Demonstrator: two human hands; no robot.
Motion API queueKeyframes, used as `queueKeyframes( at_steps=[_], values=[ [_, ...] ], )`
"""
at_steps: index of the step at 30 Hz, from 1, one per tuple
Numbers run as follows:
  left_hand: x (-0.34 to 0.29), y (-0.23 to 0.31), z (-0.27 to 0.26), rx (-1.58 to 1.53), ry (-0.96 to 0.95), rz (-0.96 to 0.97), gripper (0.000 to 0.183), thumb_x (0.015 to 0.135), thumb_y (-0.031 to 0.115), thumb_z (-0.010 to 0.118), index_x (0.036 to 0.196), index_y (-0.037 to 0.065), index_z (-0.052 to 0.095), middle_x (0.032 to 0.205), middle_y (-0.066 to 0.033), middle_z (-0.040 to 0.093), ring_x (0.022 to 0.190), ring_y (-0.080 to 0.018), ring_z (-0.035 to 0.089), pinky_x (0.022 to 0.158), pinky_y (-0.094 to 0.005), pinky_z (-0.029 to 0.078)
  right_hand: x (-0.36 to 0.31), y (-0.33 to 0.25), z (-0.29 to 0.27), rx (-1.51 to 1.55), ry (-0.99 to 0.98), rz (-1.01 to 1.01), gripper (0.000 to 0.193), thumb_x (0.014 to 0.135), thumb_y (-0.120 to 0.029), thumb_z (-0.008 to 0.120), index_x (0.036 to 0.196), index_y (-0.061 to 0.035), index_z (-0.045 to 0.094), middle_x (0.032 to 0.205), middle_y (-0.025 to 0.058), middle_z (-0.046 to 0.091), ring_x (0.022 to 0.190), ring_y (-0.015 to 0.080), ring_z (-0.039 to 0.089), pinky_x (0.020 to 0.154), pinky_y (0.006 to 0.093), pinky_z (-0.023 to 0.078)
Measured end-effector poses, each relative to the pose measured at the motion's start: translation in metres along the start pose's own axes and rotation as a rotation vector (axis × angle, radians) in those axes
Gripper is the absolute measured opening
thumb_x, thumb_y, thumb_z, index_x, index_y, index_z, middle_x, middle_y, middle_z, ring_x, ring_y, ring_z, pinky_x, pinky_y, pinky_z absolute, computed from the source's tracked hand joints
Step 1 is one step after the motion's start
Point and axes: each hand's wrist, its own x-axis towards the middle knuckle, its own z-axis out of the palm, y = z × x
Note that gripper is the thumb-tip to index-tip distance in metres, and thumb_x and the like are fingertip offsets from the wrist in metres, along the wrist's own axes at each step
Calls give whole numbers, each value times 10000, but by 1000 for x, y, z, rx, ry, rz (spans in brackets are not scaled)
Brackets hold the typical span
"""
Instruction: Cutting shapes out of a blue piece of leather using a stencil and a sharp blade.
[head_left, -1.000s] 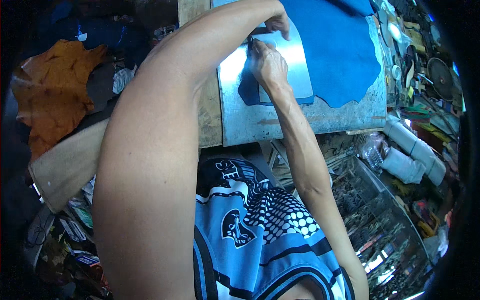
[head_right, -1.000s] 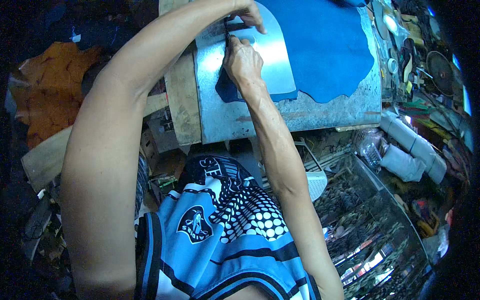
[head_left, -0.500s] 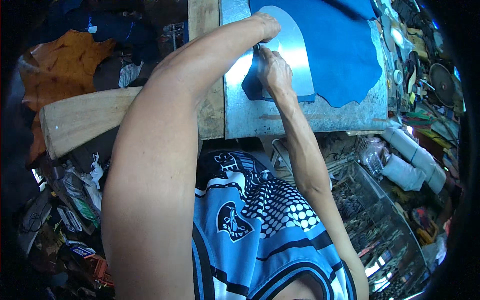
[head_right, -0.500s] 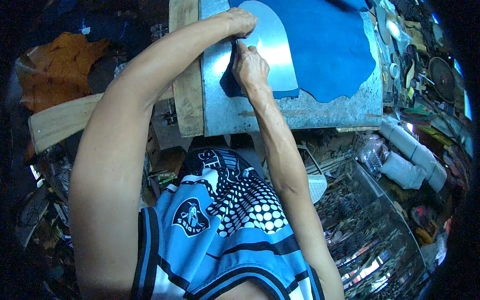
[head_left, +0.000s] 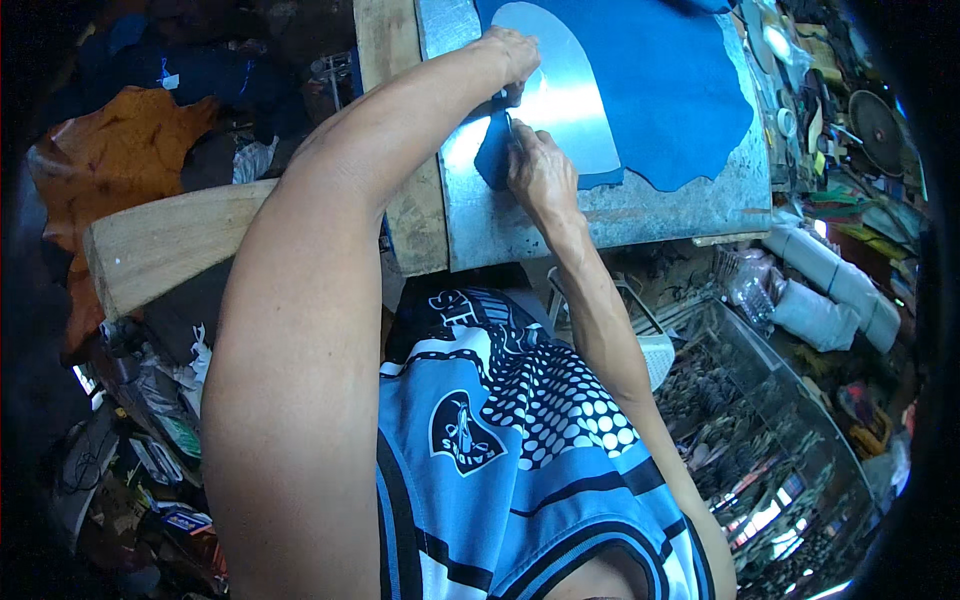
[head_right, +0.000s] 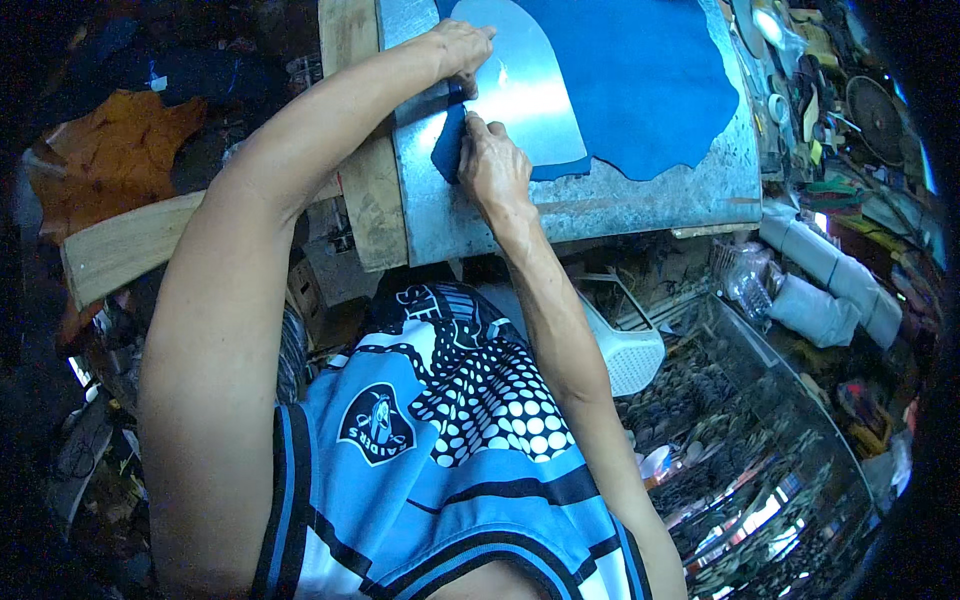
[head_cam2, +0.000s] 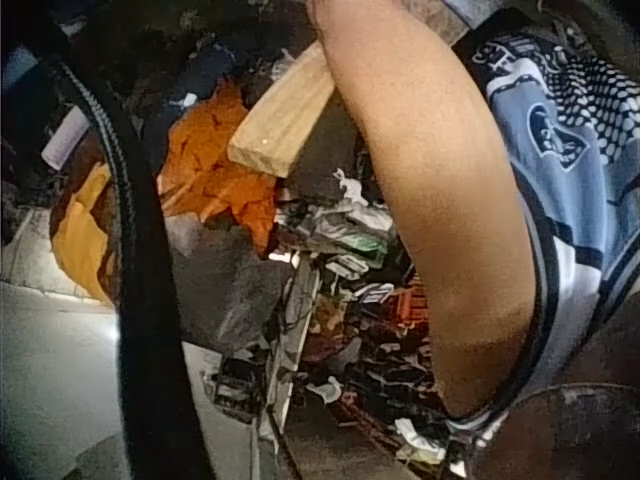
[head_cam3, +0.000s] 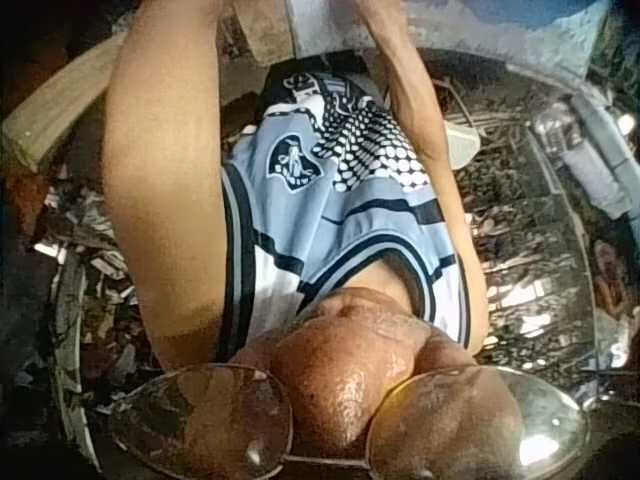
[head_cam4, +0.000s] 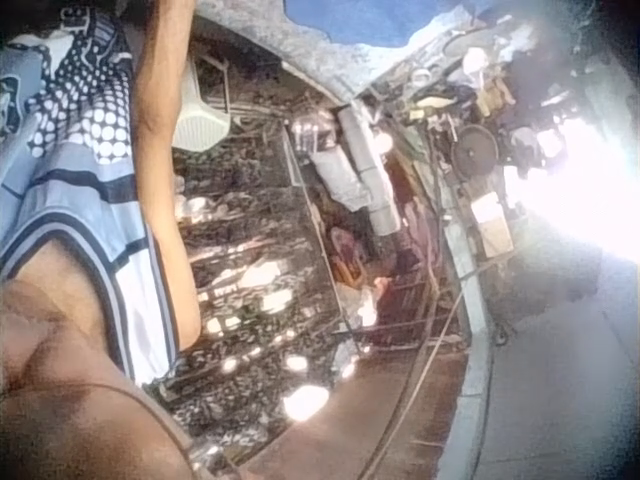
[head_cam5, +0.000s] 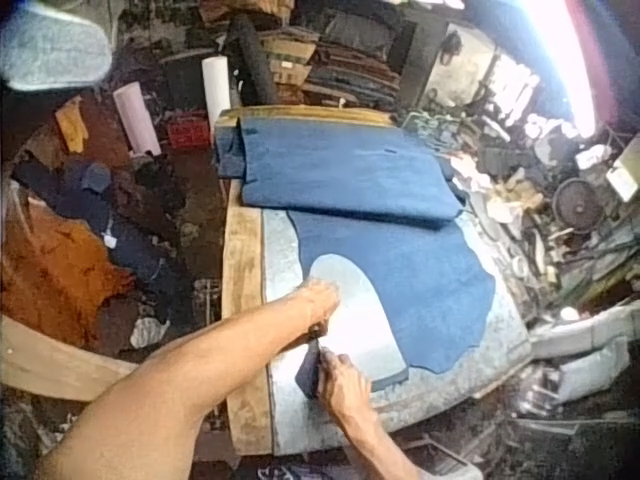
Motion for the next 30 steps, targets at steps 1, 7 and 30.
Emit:
queueKeyframes(
  at_steps=[1, 7, 30],
  values=[
    [1, -6, 7, 1, 1, -9, 511, 698, 313, 883, 1140, 101, 739, 1443, -91, 549, 1248, -294, 596, 989, -436, 513, -3, -4, -1, 13, -5, -8, 358, 941, -155, 564, 1290, -87, 604, 1072, 250, 659, 915, 457, 657, 795, 528, 533],
    [7, -2, 20, 21, -75, -10, 740, 646, 431, 919, 1255, 89, 675, 1613, -86, 305, 1375, -346, 462, 1099, -513, 412, -41, -2, 0, -1, -32, 18, 319, 948, -152, 561, 1255, -83, 609, 1038, 236, 656, 888, 464, 647, 760, 545, 529],
    [-11, -9, 45, -17, 237, -91, 347, 807, 205, 750, 1152, 231, 726, 1328, -78, 585, 1202, -322, 581, 976, -511, 462, -37, -4, -29, 146, 60, -48, 302, 934, -168, 591, 1216, -70, 639, 1006, 229, 672, 904, 437, 656, 777, 515, 533]
  ],
)
